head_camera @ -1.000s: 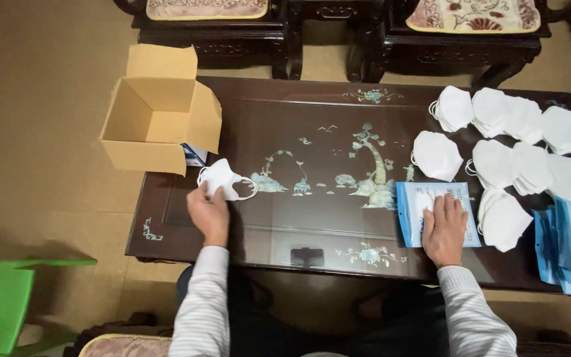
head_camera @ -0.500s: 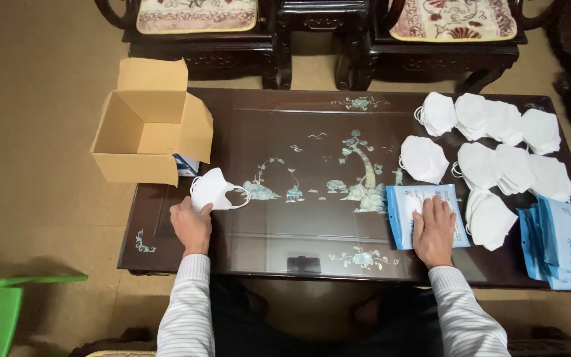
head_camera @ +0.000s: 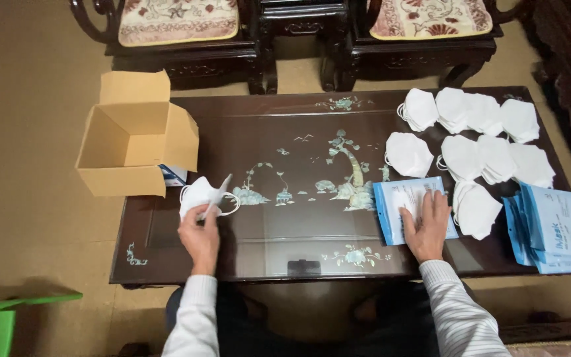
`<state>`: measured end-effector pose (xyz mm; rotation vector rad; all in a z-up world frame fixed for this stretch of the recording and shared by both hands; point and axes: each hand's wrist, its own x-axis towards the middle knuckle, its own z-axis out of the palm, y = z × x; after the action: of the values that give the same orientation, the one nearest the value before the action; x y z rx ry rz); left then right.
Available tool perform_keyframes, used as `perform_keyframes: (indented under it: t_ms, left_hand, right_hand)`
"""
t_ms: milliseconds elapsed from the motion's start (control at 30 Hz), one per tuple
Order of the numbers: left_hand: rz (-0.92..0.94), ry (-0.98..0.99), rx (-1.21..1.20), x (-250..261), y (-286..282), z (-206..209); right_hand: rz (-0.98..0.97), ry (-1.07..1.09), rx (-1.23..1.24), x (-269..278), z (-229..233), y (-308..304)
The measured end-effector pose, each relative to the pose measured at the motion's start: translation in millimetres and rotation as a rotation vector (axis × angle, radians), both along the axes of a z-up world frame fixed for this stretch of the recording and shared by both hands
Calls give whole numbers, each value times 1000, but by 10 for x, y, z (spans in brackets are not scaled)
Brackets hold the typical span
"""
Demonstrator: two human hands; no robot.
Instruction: Picking up face masks from a table, folding them, and inserting them into blue packaging envelopes.
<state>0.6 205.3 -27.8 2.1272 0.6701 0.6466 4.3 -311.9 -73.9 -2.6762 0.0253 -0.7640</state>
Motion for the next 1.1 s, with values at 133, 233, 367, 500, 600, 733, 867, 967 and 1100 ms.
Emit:
perform_keyframes:
  t_ms: [133, 233, 367, 500, 600, 733, 867, 967, 1100]
  left_hand:
    - [-127, -11, -418, -112, -683, -148]
    - [-290, 102, -742, -114, -1298, 61]
    - [-378, 278, -984, 16, -1632, 193]
    - [-362, 336, -1143, 141, -1752, 62]
    - [-386, 431, -1124, 157, -1768, 115]
    - [-423, 453, -1099, 156, -1779, 140]
    - [-439, 480, -1113, 144, -1753, 164]
    - [-489, 509, -1052, 129, -1755, 136]
    - [-486, 464, -1092, 113, -1756, 181]
  right_hand:
    - [51, -224, 89, -39, 243, 365]
    - [82, 213, 917, -98, 895, 1098]
    - [151, 574, 1299, 70, 690, 1558]
    - [58, 673, 1445, 239, 152, 1743]
    - [-2, 702, 1496, 264, 282, 1869]
    - [35, 782, 1445, 267, 345, 1838]
    - [22, 790, 1441, 263, 352, 1837]
    - [57, 793, 1441, 258, 360, 1823]
    - [96, 812, 1437, 215, 491, 1818]
